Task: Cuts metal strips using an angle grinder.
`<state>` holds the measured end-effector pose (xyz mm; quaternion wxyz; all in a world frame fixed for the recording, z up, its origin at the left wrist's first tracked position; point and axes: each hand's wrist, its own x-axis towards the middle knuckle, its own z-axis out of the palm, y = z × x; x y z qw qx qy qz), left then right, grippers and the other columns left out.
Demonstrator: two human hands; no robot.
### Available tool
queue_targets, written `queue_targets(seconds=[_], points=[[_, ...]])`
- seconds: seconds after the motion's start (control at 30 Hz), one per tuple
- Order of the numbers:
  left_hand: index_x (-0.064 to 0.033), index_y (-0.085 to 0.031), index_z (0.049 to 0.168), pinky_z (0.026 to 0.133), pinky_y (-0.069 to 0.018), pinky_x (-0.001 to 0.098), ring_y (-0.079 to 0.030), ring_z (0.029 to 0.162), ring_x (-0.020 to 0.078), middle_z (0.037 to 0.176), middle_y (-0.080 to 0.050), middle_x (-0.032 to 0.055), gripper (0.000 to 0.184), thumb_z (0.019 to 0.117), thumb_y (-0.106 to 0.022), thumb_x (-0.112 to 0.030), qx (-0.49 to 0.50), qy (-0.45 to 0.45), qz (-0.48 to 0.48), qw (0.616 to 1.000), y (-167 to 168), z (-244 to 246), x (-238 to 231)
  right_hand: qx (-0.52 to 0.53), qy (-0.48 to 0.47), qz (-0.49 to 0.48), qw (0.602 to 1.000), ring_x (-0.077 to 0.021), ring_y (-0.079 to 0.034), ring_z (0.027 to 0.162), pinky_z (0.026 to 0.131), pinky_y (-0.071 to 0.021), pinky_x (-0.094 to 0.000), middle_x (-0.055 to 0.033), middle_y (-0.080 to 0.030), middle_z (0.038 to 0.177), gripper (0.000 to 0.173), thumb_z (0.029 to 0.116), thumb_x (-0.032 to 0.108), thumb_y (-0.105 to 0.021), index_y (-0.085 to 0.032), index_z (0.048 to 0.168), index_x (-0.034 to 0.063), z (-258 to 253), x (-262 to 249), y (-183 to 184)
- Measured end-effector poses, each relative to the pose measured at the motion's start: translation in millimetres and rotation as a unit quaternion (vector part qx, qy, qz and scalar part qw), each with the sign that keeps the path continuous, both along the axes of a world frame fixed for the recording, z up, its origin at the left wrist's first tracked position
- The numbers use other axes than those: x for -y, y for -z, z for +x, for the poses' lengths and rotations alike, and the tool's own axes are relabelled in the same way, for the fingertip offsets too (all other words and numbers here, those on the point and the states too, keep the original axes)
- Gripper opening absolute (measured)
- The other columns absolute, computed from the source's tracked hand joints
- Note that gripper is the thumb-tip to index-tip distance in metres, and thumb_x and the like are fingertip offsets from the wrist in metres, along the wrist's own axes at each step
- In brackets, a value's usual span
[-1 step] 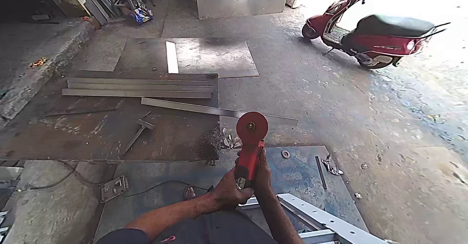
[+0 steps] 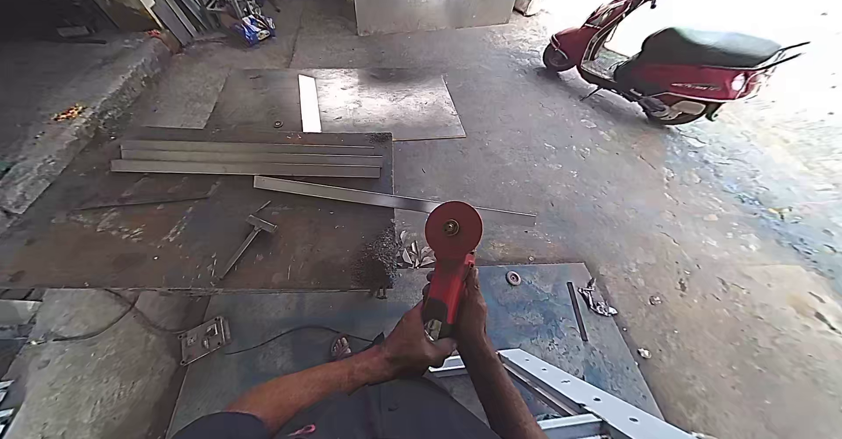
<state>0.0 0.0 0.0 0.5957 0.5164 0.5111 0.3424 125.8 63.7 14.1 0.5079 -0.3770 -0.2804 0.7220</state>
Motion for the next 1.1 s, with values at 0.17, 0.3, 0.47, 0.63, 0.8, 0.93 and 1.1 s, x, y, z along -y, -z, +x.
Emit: queue_targets(seconds=[0.17,0.3,0.47,0.63,0.8,0.93,1.1], points=[[-0.0022,-0.058,0.128,0.093,-0.0596,0.0320,-0.071,0.098,0.0097,0.107,-0.073,0.0058,0.060,0.0785,-0.084,-0.026,0.014,0.000,0.000,1.000,0,10,-8,0.012,0.005,-0.006,1.000,-0.0225,-0.074,0.074,0.064,-0.0634,-0.0366,-0.0130,-0.073,0.093,0.069,0.1089,0.054,-0.008,-0.056,0.124,0.0067,8,-12,-2],[-0.0021,-0.058,0.130,0.094,-0.0593,0.0354,-0.071,0.100,0.0118,0.110,-0.073,0.0080,0.063,0.0793,-0.083,-0.029,0.002,0.001,0.002,1.000,3,18,-11,0.043,0.003,0.009,0.999,-0.0195,-0.074,0.078,0.067,-0.0638,-0.0346,-0.0104,-0.074,0.096,0.067,0.1080,0.059,-0.017,-0.055,0.126,0.0063,18,-12,-2],[0.0005,-0.056,0.133,0.097,-0.0583,0.0366,-0.071,0.103,0.0138,0.112,-0.073,0.0109,0.067,0.0817,-0.085,-0.031,0.023,0.044,0.046,0.998,7,23,-19,0.118,-0.012,0.023,0.993,-0.0227,-0.073,0.074,0.069,-0.0642,-0.0373,-0.0154,-0.073,0.093,0.087,0.0688,0.051,-0.089,-0.051,0.125,-0.0038,33,-17,3],[-0.0021,-0.065,0.130,0.093,-0.0581,0.0420,-0.071,0.104,0.0224,0.115,-0.073,0.0139,0.072,0.0800,-0.085,-0.049,-0.107,0.173,0.207,0.957,28,-28,-58,0.107,0.014,0.027,0.994,-0.0249,-0.073,0.072,0.065,-0.0644,-0.0393,-0.0160,-0.072,0.095,0.085,0.0668,0.043,-0.093,-0.050,0.125,-0.0014,63,-31,10],[-0.0070,-0.063,0.136,0.119,-0.0399,0.0416,-0.053,0.139,0.0253,0.146,-0.059,0.0138,0.060,0.0933,-0.071,-0.049,-0.346,0.055,0.273,0.896,84,-158,-137,0.174,0.030,0.017,0.984,-0.0253,-0.073,0.073,0.066,-0.0648,-0.0405,-0.0136,-0.072,0.096,0.087,0.0661,0.046,-0.092,-0.050,0.128,0.0027,108,-36,18],[-0.0075,-0.042,0.156,0.126,-0.0222,0.0535,-0.030,0.154,0.0338,0.166,-0.034,0.0166,0.081,0.0960,-0.063,-0.057,-0.504,0.055,0.249,0.825,117,-233,-220,0.227,0.053,-0.025,0.972,-0.0252,-0.074,0.072,0.065,-0.0647,-0.0397,-0.0138,-0.073,0.096,0.088,0.0646,0.046,-0.092,-0.049,0.128,0.0020,119,-39,20],[-0.0076,-0.045,0.154,0.125,-0.0257,0.0539,-0.041,0.148,0.0336,0.156,-0.047,0.0168,0.087,0.0922,-0.063,-0.065,-0.494,0.075,0.235,0.834,154,-276,-284,0.291,0.064,-0.070,0.952,-0.0219,-0.074,0.073,0.066,-0.0643,-0.0373,-0.0101,-0.074,0.093,0.082,0.0650,0.042,-0.092,-0.051,0.125,0.0044,111,-51,21]])
